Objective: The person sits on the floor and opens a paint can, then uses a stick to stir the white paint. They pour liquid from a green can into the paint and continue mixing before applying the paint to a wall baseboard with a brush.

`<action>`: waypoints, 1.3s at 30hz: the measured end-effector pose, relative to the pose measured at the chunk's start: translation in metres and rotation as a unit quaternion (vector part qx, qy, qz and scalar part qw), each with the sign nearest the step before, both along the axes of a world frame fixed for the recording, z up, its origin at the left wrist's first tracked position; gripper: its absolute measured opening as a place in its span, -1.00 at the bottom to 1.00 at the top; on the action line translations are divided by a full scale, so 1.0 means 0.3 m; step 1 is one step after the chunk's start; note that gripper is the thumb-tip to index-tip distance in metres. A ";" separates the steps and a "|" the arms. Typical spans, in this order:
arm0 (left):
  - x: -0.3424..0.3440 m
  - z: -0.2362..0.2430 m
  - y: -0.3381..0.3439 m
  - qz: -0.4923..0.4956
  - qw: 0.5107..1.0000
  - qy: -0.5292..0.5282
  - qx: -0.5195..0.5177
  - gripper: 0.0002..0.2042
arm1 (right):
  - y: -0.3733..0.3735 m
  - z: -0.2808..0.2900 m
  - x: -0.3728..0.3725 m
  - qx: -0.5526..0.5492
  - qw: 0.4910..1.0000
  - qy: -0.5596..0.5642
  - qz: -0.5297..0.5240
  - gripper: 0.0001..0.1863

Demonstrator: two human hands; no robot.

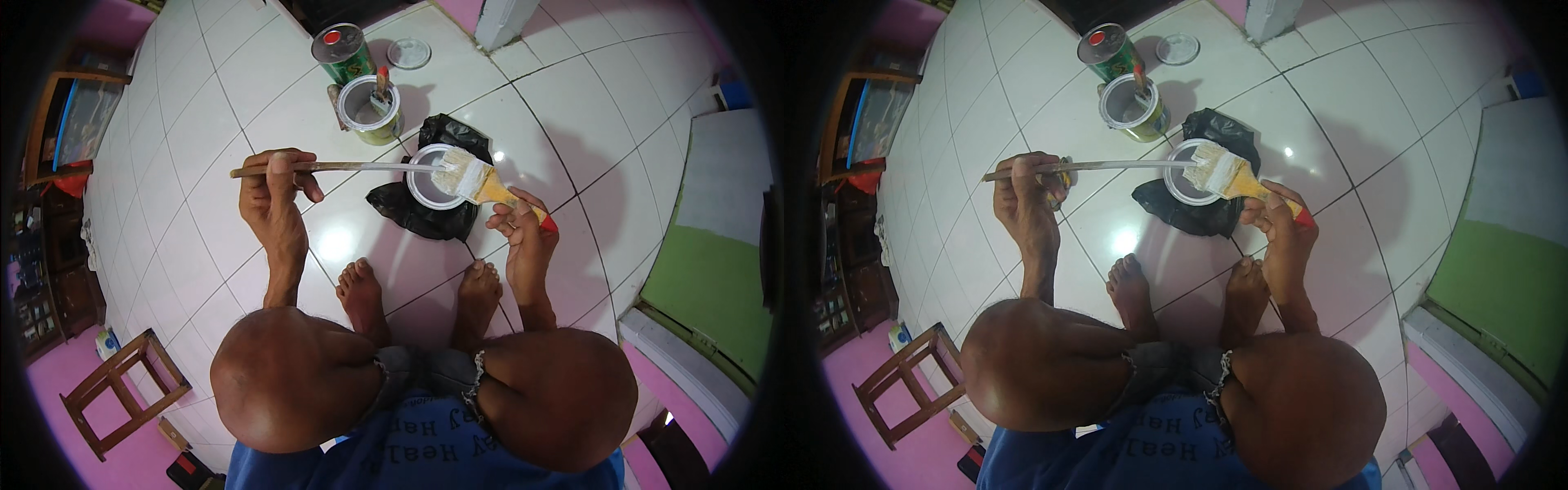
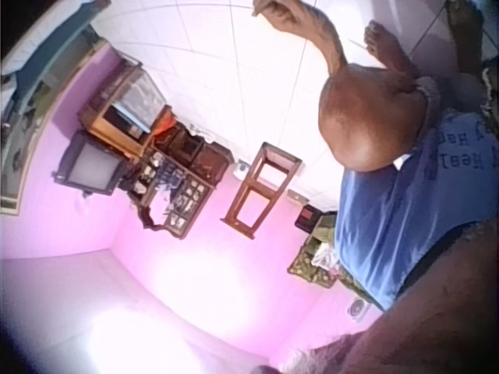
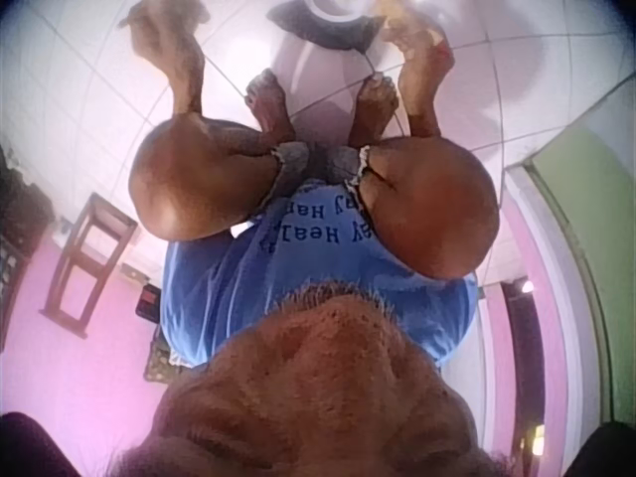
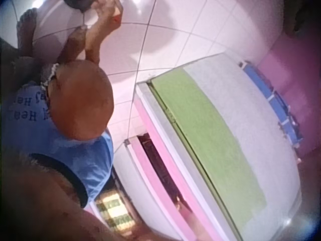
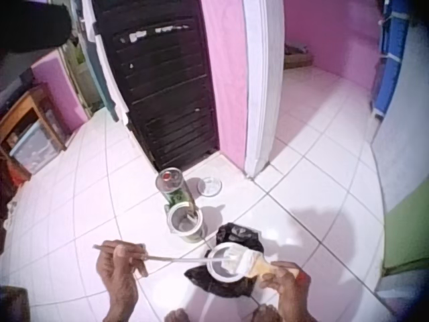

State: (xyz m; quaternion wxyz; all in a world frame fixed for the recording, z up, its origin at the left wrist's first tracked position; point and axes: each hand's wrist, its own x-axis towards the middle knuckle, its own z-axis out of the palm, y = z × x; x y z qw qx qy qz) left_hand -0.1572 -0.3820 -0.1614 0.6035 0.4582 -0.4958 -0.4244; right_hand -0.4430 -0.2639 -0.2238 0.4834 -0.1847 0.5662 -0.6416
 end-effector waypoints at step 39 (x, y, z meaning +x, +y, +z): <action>-0.013 -0.047 0.001 0.013 0.995 0.061 0.075 -0.73 | -0.026 0.110 0.062 -0.068 0.958 0.262 0.094 -0.71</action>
